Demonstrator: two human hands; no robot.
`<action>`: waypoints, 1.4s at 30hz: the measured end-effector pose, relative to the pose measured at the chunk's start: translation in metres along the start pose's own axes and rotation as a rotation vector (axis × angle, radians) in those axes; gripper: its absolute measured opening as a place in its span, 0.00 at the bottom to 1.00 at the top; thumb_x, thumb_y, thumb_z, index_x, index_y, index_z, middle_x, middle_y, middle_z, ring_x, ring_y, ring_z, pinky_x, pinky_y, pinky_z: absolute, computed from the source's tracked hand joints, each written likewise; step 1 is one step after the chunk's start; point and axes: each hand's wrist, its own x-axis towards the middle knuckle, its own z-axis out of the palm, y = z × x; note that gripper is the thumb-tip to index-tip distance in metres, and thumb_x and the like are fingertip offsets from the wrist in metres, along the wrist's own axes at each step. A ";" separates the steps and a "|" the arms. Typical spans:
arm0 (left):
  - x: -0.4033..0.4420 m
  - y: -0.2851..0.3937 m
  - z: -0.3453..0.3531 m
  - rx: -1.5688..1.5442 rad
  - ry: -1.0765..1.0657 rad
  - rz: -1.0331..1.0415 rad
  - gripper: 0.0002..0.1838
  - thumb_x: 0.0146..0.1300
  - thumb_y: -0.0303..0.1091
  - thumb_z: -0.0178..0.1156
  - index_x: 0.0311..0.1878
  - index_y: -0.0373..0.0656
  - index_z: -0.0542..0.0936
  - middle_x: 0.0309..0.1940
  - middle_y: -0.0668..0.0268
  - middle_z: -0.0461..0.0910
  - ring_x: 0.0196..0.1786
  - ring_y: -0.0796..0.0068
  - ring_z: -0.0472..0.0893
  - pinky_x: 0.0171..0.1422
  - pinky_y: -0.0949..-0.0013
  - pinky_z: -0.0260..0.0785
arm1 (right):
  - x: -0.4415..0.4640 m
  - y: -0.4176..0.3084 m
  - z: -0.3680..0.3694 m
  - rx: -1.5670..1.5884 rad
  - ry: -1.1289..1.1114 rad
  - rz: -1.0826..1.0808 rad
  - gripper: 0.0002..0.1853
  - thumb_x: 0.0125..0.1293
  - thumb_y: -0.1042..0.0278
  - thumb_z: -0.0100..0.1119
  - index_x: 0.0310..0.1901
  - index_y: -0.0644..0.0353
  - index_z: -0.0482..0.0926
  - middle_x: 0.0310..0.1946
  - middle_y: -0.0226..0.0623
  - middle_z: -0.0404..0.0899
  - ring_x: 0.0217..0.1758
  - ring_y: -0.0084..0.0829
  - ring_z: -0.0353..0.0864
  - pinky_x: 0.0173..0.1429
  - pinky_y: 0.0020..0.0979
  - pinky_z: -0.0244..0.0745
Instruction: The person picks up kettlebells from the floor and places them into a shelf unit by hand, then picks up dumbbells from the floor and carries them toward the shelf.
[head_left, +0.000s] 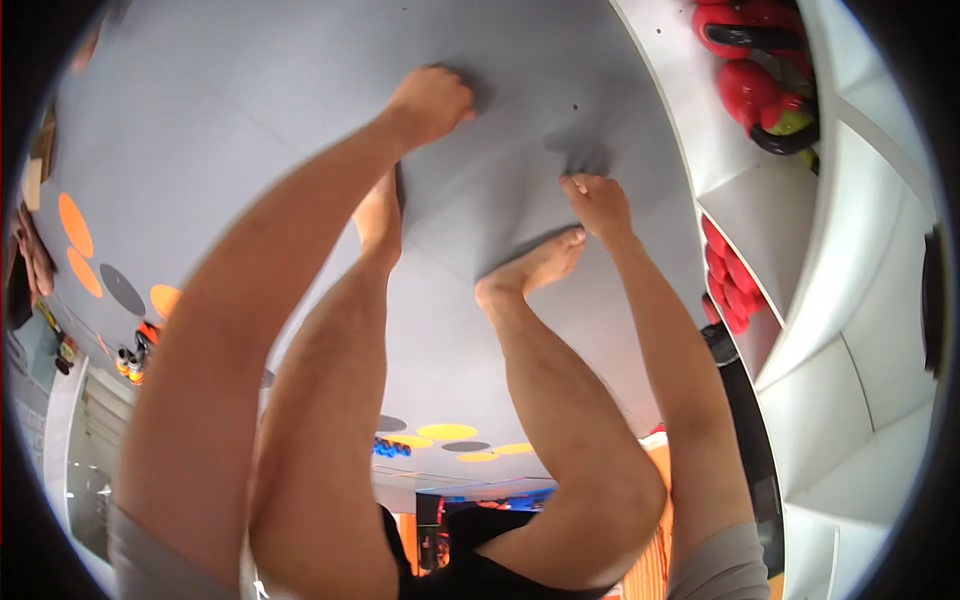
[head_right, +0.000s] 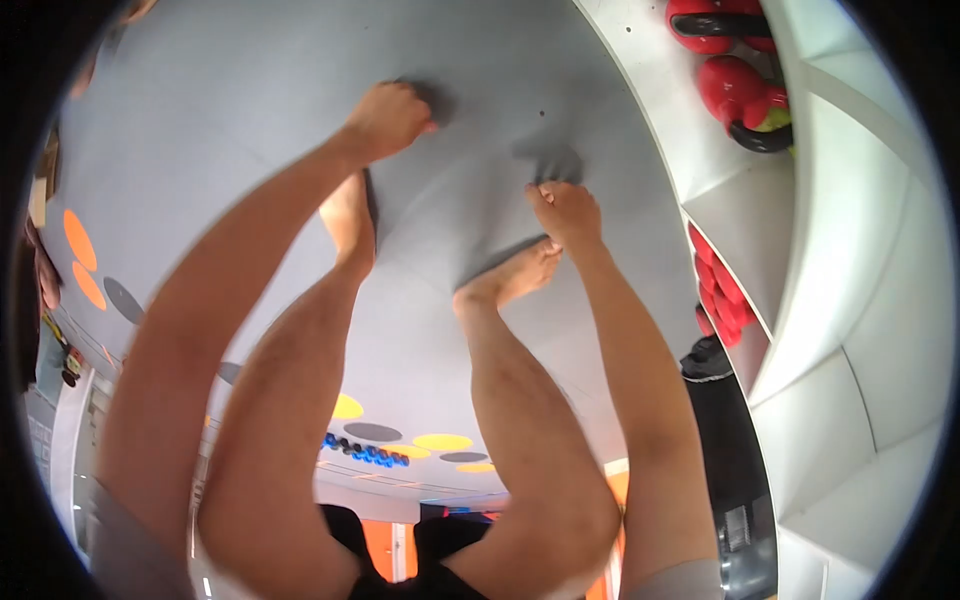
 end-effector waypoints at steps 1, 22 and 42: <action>-0.032 0.022 0.014 -0.295 0.190 -0.374 0.15 0.53 0.45 0.70 0.31 0.43 0.85 0.35 0.61 0.85 0.43 0.59 0.85 0.44 0.59 0.74 | -0.026 -0.003 0.014 0.345 0.121 -0.016 0.22 0.66 0.45 0.56 0.32 0.58 0.85 0.25 0.42 0.84 0.30 0.41 0.85 0.39 0.39 0.78; -0.704 0.901 -0.206 -1.166 1.971 -1.916 0.10 0.54 0.28 0.66 0.39 0.37 0.81 0.29 0.60 0.80 0.35 0.65 0.79 0.43 0.65 0.72 | -0.848 -0.317 -0.142 0.003 -0.685 -1.238 0.13 0.70 0.76 0.46 0.47 0.67 0.81 0.40 0.42 0.86 0.44 0.32 0.86 0.54 0.31 0.79; -0.824 1.247 0.030 -0.656 2.887 -2.142 0.07 0.62 0.27 0.63 0.42 0.36 0.80 0.34 0.68 0.80 0.38 0.79 0.77 0.48 0.72 0.70 | -1.147 -0.323 0.237 -0.300 -0.862 -1.427 0.13 0.68 0.71 0.52 0.48 0.66 0.82 0.46 0.40 0.86 0.53 0.30 0.82 0.61 0.30 0.73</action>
